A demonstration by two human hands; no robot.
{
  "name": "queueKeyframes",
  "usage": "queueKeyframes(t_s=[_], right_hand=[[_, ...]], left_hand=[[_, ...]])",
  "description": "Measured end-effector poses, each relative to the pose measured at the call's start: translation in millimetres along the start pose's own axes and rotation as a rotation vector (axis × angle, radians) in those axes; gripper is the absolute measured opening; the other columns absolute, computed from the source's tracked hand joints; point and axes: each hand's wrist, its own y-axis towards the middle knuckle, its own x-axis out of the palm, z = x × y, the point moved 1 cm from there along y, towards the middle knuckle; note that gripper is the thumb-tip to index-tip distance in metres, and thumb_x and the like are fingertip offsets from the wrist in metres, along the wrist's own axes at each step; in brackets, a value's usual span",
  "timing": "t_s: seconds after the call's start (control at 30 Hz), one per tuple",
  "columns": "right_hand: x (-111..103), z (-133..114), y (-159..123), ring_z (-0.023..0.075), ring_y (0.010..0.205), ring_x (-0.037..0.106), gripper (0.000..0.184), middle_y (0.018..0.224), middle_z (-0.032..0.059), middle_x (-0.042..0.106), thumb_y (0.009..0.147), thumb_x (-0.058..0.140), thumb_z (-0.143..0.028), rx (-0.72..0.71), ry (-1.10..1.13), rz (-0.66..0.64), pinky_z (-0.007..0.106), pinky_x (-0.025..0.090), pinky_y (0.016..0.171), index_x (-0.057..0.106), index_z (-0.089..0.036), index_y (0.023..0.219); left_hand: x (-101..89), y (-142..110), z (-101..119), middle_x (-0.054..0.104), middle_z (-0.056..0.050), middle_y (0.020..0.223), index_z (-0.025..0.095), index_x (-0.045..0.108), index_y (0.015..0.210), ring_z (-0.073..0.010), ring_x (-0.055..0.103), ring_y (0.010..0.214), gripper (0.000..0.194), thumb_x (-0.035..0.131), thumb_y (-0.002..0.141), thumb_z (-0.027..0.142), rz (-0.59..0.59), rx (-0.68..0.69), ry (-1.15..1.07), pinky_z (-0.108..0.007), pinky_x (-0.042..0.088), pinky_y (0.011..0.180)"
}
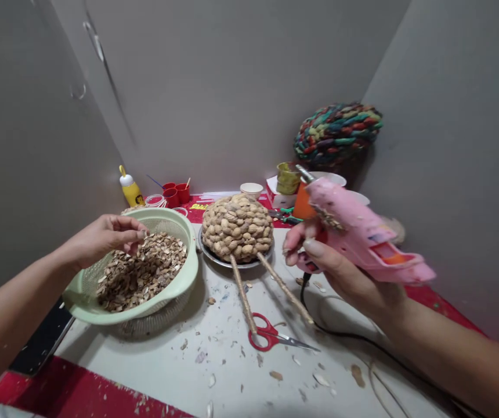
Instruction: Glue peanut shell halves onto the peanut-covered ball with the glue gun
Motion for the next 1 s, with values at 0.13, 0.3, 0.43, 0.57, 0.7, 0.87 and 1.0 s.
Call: queueKeyframes(t_s=[0.13,0.3,0.43,0.57,0.7,0.87,1.0], right_hand=[[-2.2,-8.0,-0.6,0.0099,0.069,0.059,0.022,0.087,0.0030,0.060,0.100,0.055,-0.044,-0.096,0.048,-0.061,0.020,0.043,0.052,0.062,-0.023,0.099],[-4.8,-22.1,-1.3,0.0097,0.069,0.059,0.025,0.084,0.0031,0.060,0.099,0.056,-0.045,-0.160,0.037,-0.048,0.021,0.045,0.054,0.063,-0.021,0.097],[-4.1,-41.5,-1.1,0.0111,0.068,0.059,0.035,0.079,0.0036,0.062,0.098,0.056,-0.051,-0.196,0.035,-0.076,0.023,0.047,0.057,0.062,-0.018,0.092],[-0.7,-60.6,-4.0,0.0113,0.071,0.058,0.034,0.078,0.0024,0.060,0.095,0.060,-0.051,-0.206,0.033,-0.089,0.026,0.051,0.066,0.059,-0.016,0.091],[4.1,-70.2,-3.9,0.0085,0.070,0.054,0.022,0.081,0.0002,0.058,0.091,0.066,-0.035,-0.246,0.071,-0.074,0.025,0.049,0.069,0.058,-0.015,0.090],[4.0,-65.4,0.9,0.0084,0.072,0.056,0.021,0.083,0.0003,0.060,0.086,0.074,-0.030,-0.288,0.084,-0.002,0.024,0.048,0.069,0.061,-0.013,0.090],[-0.1,-62.1,1.9,0.0080,0.068,0.055,0.022,0.080,-0.0010,0.060,0.085,0.076,-0.028,-0.290,0.056,0.026,0.024,0.047,0.067,0.059,-0.014,0.089]], left_hand=[[-3.1,9.3,4.8,0.069,-0.003,0.060,0.018,0.072,0.065,-0.0171,0.063,0.052,0.025,0.086,0.054,0.035,-0.016,-0.074,0.154,-0.027,0.053,0.052],[-9.6,2.6,21.9,0.072,-0.004,0.064,0.018,0.072,0.065,-0.0165,0.066,0.055,0.025,0.087,0.054,0.034,0.109,0.009,0.160,-0.027,0.056,0.056],[15.6,-17.4,53.6,0.073,-0.006,0.067,0.016,0.074,0.072,-0.0156,0.067,0.055,0.030,0.090,0.056,0.036,0.157,0.181,-0.110,-0.024,0.056,0.054],[64.5,-35.4,84.1,0.067,-0.001,0.057,0.016,0.074,0.069,-0.0102,0.060,0.048,0.030,0.094,0.055,0.032,0.048,0.286,-0.405,-0.018,0.051,0.047],[115.6,-44.5,99.4,0.071,-0.002,0.063,0.016,0.074,0.072,-0.0115,0.066,0.052,0.027,0.094,0.059,0.029,-0.053,0.335,-0.501,-0.018,0.055,0.051],[161.8,-42.4,106.4,0.073,-0.001,0.068,0.017,0.074,0.078,-0.0117,0.068,0.057,0.021,0.090,0.068,0.028,-0.095,0.480,-0.490,-0.020,0.058,0.059],[177.2,-36.5,106.1,0.073,0.002,0.072,0.019,0.073,0.081,-0.0101,0.069,0.061,0.017,0.087,0.074,0.026,-0.084,0.557,-0.491,-0.018,0.058,0.063]])
